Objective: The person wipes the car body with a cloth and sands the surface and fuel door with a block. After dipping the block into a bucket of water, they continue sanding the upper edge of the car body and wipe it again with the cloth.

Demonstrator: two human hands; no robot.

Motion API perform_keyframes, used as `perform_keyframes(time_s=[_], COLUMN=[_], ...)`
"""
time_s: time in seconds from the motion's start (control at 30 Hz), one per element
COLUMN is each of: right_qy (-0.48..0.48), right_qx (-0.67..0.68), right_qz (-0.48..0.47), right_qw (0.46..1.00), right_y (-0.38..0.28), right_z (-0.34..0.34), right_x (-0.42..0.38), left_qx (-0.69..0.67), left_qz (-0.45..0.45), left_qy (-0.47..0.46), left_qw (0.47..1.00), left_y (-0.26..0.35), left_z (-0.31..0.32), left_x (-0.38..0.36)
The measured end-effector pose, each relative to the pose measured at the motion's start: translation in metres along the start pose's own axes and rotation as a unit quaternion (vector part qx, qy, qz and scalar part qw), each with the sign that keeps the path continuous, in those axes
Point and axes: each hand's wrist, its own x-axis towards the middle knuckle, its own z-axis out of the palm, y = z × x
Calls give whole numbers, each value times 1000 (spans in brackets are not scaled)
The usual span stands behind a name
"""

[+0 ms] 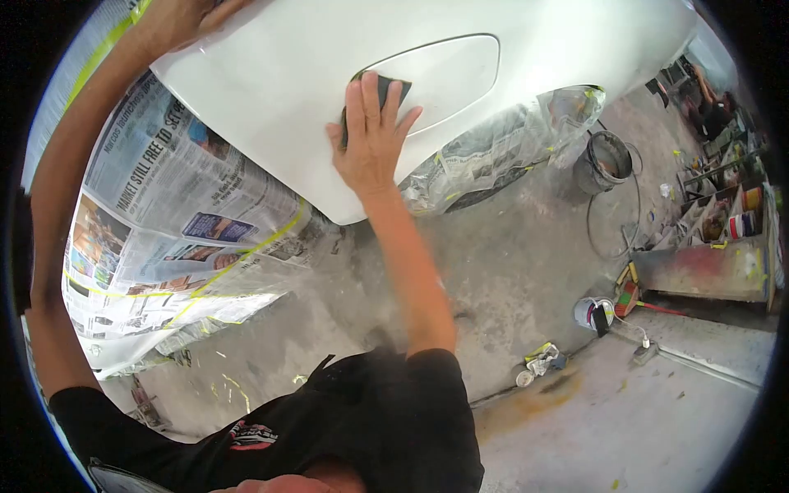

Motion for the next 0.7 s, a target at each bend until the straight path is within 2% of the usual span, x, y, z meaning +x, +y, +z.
perform_keyframes(time_s=[0.13, 0.23, 0.33, 0.37, 0.47, 0.6, 0.63, 0.7], right_qy=[-18, 44, 55, -18, -70, 41, 47, -21], right_qx=[-74, -46, 4, -1, -133, 11, 42, -19], right_qz=[-28, 132, 129, 97, -29, 86, 84, 25], right_qw=[997, 989, 990, 995, 988, 995, 994, 999], right_y=[0, 11, -11, -19, 4, -2, -14, -7], right_z=[-7, -17, 0, -3, -14, -5, -1, -7], right_x=[-2, 45, 30, 11, 1, 26, 18, -1], left_qx=[-17, -8, -15, -15, -14, -3, -3, -5], left_qz=[7, 12, 9, 10, -8, 5, 6, 9], left_qy=[-5, 1, 5, 2, -18, -3, -2, -4], left_qw=[1000, 1000, 1000, 1000, 1000, 1000, 1000, 1000], left_y=[-1, 1, 0, 0, 6, 1, 1, 1], left_z=[-2, 0, -3, -2, -9, -3, -2, -2], left_x=[2, 2, 3, 2, 5, 2, 2, 1])
